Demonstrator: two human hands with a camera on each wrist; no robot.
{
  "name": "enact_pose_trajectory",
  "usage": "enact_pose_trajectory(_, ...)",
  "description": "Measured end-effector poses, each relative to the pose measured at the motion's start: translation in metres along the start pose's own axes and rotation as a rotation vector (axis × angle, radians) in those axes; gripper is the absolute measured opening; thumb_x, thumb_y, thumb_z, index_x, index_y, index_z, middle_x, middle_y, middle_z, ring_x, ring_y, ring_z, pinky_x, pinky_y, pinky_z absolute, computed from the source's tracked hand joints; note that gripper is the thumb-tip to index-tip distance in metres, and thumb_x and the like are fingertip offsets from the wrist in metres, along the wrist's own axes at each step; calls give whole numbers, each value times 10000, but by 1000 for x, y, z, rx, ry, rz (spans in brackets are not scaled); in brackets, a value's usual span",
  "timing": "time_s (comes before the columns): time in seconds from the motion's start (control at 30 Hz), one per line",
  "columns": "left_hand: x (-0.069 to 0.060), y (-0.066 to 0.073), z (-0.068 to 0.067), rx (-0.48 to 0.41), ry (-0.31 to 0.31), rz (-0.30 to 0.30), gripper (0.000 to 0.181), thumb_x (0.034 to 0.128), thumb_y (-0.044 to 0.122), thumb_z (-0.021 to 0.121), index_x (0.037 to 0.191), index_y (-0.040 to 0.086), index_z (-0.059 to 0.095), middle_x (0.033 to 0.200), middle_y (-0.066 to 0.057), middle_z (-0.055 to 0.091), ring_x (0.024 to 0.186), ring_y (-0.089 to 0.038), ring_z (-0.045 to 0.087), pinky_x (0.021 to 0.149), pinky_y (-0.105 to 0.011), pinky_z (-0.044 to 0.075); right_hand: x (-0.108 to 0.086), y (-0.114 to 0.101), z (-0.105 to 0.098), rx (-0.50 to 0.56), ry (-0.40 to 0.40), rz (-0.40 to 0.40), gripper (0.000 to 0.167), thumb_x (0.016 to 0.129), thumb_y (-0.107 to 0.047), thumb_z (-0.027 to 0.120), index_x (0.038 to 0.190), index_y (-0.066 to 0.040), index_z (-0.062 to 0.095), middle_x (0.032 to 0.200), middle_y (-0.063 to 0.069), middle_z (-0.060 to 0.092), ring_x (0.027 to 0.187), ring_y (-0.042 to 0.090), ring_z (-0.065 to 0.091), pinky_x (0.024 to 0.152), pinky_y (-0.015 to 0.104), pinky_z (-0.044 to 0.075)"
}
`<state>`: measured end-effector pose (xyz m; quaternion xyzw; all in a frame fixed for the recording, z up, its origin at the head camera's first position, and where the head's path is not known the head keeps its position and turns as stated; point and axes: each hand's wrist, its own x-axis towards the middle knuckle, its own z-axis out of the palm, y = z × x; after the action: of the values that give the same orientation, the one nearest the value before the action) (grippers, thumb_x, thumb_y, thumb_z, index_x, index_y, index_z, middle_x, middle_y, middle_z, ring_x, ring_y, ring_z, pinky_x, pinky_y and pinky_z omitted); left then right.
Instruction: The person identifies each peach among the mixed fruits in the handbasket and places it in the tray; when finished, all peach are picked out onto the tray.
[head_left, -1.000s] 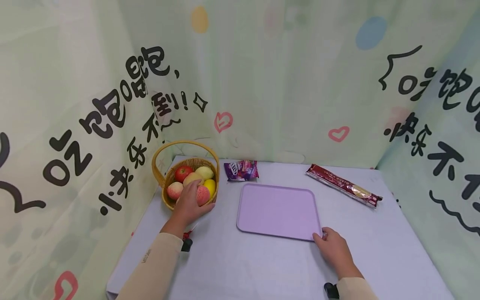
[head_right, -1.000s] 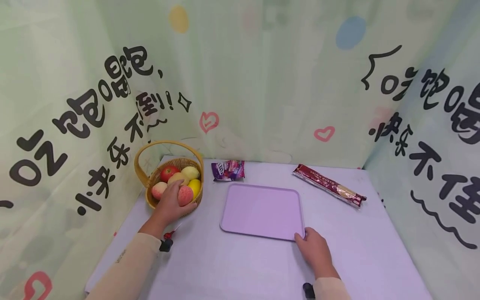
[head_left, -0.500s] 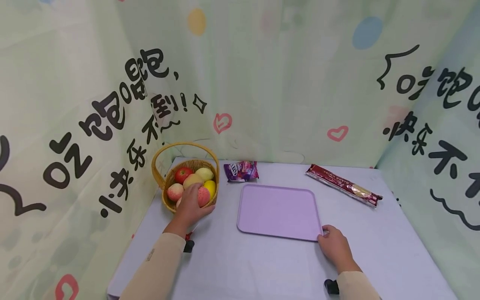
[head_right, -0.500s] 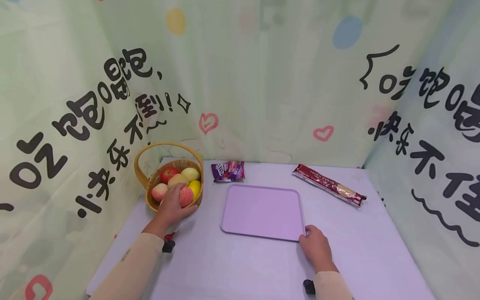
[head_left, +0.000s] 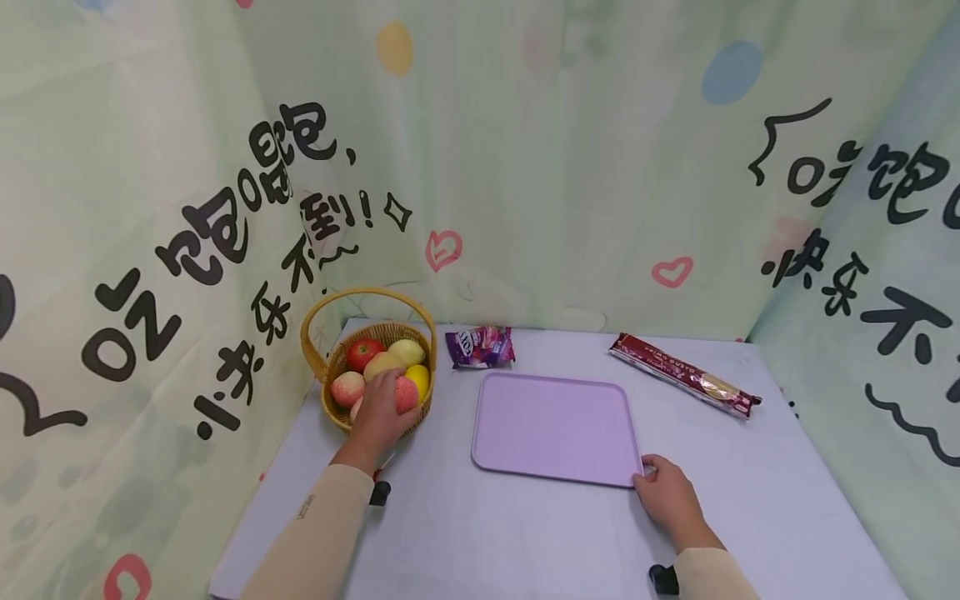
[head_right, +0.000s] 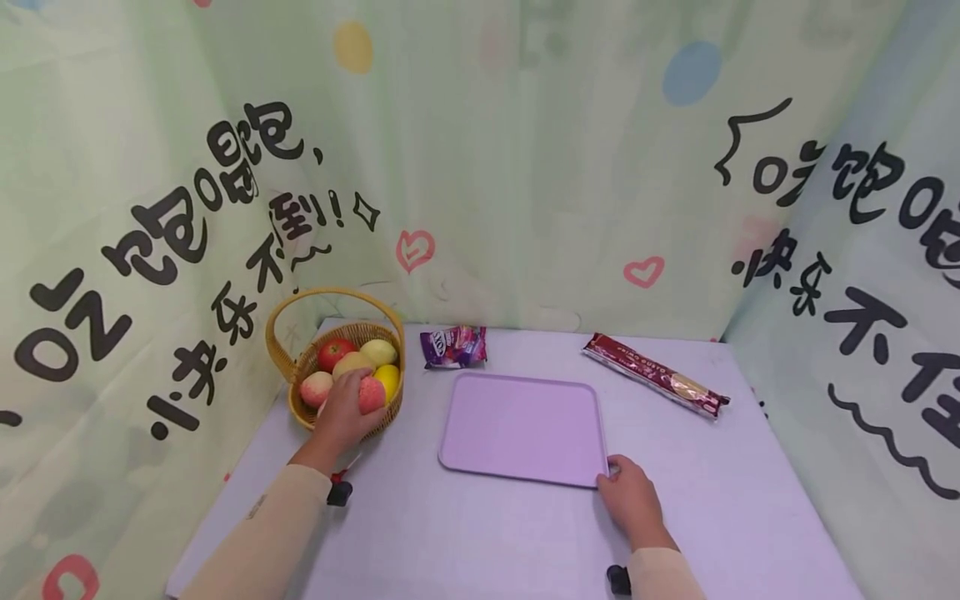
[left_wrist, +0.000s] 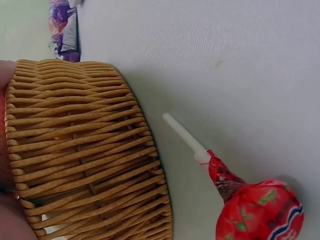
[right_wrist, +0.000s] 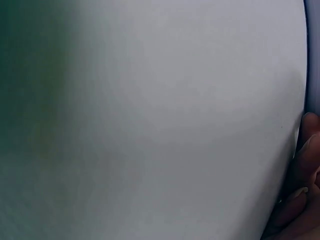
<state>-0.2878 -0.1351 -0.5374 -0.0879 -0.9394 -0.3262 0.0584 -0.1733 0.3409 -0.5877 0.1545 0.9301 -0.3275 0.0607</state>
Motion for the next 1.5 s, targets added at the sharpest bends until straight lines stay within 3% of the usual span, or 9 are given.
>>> enact_pose_trajectory(0.3,0,0,1,-38,13,-45,728,880,262,828,1472,148,421,1493,-112,439,1393,-306,410,1149,-539,421,-2,-1,0,-7,6,-10,491,969,-203,610,1359,86,537,901,111,611,809,247,550,728,412,463)
enact_pose_trajectory(0.87,-4,-3,-5,-129,-38,-108,716,906,230,798,1491,192,388,1544,-101,376,1409,-325,412,1134,-551,433,-1,-1,2,-8,-7,7,505,979,-211,615,1381,80,523,921,114,604,826,251,543,725,393,449)
enact_pose_trajectory(1.07,-5,-2,-7,-129,-29,-82,723,911,209,787,1503,170,372,1546,-115,373,1411,-336,409,1145,-569,412,-3,-4,0,-3,-10,19,514,983,-214,611,1391,83,513,943,135,609,844,265,548,739,415,458)
enact_pose_trajectory(1.3,-5,4,-9,-149,-26,-97,724,898,204,799,1496,162,392,1532,-111,386,1404,-335,417,1129,-566,432,0,-1,1,-1,-12,13,502,975,-193,606,1381,89,517,937,133,614,833,256,553,730,412,464)
enact_pose_trajectory(1.5,-4,10,-12,-145,2,-28,718,882,178,809,1479,124,413,1508,-126,417,1389,-330,429,1123,-560,443,3,2,2,-4,-11,23,504,971,-194,600,1386,80,518,935,124,612,833,254,551,720,392,456)
